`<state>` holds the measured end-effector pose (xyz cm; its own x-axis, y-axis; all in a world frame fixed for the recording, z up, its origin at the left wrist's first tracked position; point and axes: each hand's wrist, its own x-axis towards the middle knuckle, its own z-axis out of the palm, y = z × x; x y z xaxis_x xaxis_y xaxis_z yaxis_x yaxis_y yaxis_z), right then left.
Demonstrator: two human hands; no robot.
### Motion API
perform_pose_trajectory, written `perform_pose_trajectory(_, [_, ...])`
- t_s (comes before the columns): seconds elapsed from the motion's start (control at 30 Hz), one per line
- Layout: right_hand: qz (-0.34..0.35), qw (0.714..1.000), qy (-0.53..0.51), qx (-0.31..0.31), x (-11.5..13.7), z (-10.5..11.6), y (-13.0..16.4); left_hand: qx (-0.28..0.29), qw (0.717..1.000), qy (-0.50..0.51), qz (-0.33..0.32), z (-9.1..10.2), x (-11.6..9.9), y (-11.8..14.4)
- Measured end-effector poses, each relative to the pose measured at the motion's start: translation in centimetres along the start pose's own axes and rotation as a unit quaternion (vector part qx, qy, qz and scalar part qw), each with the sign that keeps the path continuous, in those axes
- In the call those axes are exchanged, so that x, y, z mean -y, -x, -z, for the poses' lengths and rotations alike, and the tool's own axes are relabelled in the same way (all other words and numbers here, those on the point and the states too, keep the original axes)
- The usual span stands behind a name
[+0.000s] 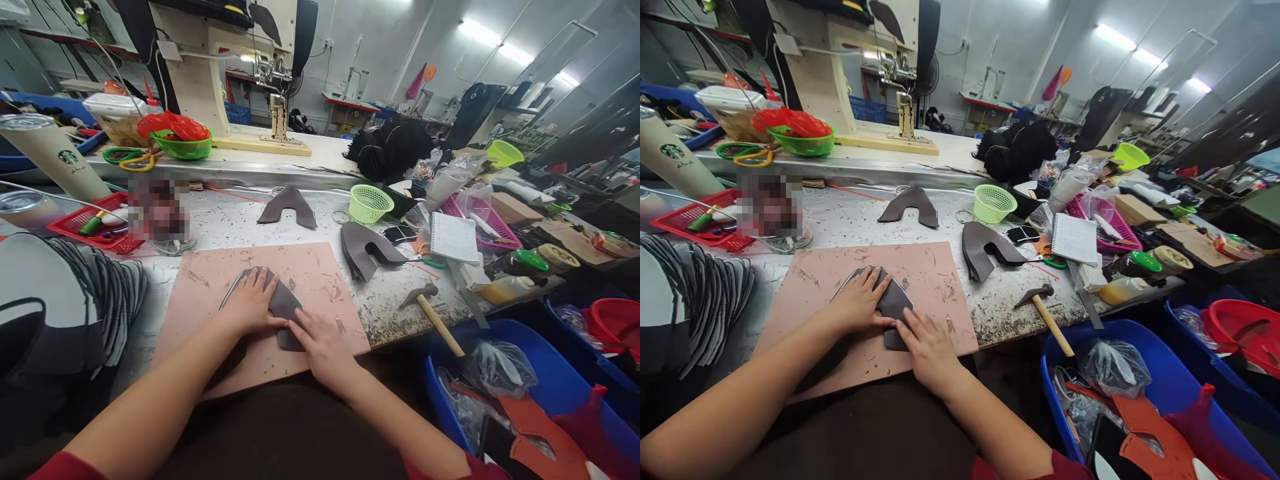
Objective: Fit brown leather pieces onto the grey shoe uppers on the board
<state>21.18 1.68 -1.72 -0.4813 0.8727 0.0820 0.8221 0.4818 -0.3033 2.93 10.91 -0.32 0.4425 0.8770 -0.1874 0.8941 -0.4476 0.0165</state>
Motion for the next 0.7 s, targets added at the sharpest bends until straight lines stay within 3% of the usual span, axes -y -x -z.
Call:
perform_pose_trajectory(0.1, [0.080, 0.993, 0.025, 0.082, -0.1, 0.1, 0.5, -0.029, 0.999, 0.025, -0.030, -0.1, 1.6, -0.6])
perform_pose_trajectory(0.3, [0.077, 0.976, -0.018, 0.205, 0.3, 4.2, -2.3, -0.055, 0.992, 0.058, -0.093, 0.1, 6.1, -0.8])
perform_pose_trajectory(0.4, [0.063, 0.987, -0.046, 0.142, 1.3, 4.2, -5.9, -0.078, 0.991, 0.039, -0.104, -0.7, 6.3, 0.3])
perform_pose_trajectory(0.5, [0.050, 0.994, -0.089, 0.034, 2.0, 1.4, -9.7, -0.112, 0.987, 0.020, -0.111, -1.4, 5.5, 1.3])
perform_pose_trajectory(0.6, [0.031, 0.995, -0.091, 0.007, 2.2, -1.9, -11.9, -0.144, 0.984, 0.004, -0.109, -1.6, 4.9, 2.0])
perform_pose_trajectory(0.7, [0.026, 0.998, -0.060, 0.004, 2.1, -3.5, -12.3, -0.154, 0.983, -0.007, -0.101, -1.7, 4.9, 3.0])
